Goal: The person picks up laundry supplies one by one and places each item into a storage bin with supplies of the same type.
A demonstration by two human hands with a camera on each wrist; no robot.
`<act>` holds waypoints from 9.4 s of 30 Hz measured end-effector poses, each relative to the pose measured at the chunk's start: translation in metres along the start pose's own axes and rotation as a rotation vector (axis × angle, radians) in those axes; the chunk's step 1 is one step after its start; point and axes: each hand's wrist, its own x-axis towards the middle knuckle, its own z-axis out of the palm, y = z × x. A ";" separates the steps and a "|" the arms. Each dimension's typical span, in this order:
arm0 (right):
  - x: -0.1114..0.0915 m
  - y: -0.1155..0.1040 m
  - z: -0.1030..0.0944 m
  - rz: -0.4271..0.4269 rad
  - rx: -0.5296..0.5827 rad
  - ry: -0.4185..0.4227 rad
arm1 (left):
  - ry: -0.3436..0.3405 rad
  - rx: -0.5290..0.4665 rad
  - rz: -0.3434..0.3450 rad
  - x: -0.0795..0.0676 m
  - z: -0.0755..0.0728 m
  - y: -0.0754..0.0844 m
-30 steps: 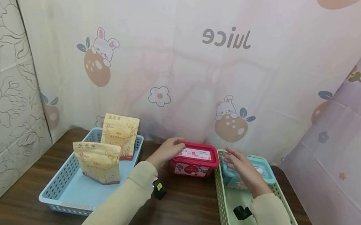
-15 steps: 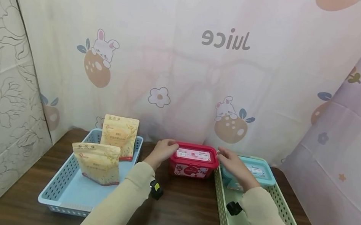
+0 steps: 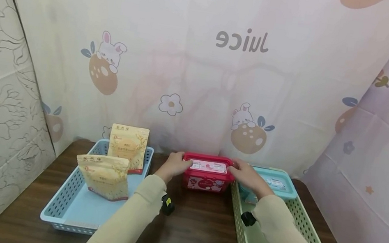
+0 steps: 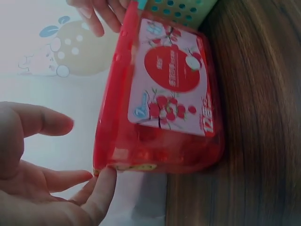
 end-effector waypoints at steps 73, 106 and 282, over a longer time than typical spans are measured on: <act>0.018 -0.005 0.007 0.002 -0.354 -0.123 | -0.128 0.290 0.083 -0.015 -0.027 -0.005; -0.029 -0.011 0.018 -0.096 -0.151 -0.234 | -0.263 0.299 0.149 -0.056 -0.051 -0.018; -0.130 -0.003 0.037 -0.047 0.766 -0.108 | -0.215 -0.463 0.008 -0.156 -0.065 -0.032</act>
